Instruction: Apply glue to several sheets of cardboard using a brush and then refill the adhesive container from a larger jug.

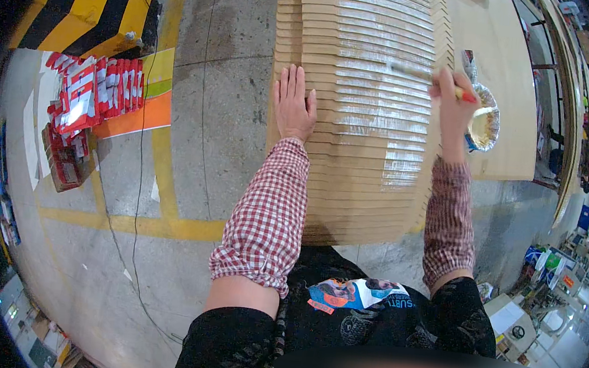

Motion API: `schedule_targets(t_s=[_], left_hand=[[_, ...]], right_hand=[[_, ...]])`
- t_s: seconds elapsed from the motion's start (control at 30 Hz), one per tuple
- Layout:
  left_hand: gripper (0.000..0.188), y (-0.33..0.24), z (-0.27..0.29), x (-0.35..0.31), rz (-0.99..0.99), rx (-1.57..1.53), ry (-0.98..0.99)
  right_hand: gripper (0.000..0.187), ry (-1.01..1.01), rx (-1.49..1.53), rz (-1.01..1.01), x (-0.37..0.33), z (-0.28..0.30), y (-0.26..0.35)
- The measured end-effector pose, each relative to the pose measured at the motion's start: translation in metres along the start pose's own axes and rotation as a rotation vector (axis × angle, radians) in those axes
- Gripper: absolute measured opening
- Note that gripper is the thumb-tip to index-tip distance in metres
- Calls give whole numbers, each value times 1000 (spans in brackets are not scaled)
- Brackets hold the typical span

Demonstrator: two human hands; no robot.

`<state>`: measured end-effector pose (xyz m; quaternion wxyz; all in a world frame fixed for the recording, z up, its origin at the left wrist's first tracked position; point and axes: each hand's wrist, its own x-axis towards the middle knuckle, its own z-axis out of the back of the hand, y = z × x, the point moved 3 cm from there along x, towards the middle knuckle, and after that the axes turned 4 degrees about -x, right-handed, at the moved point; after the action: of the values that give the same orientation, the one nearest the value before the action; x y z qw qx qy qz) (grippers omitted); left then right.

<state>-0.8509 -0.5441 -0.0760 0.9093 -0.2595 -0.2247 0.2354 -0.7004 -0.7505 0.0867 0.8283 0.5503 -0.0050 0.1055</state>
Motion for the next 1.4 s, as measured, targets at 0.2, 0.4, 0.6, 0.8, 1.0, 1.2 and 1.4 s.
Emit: schedule_targets(t_s=[0.2, 0.4, 0.6, 0.8, 1.0, 1.2, 1.4], left_hand=[[55, 5, 6, -1, 12, 27, 5], [52, -10, 6, 3, 18, -102, -52], [55, -4, 3, -2, 10, -4, 15], [54, -3, 2, 0, -9, 8, -1], [52, -5, 2, 0, -3, -24, -22], [54, -2, 6, -1, -25, 1, -27], [53, -2, 3, -1, 10, -3, -27]], right_hand=[[20, 193, -226, -28, -31, -11, -43], [20, 79, -37, 128, -2, -16, -19], [18, 201, -275, 347, -58, 8, -47], [17, 72, 2, -64, -13, 40, -27], [17, 33, -68, -117, -4, 54, -88], [17, 16, -11, 32, 5, 60, -76], [20, 8, -82, -172, -3, 75, -104]])
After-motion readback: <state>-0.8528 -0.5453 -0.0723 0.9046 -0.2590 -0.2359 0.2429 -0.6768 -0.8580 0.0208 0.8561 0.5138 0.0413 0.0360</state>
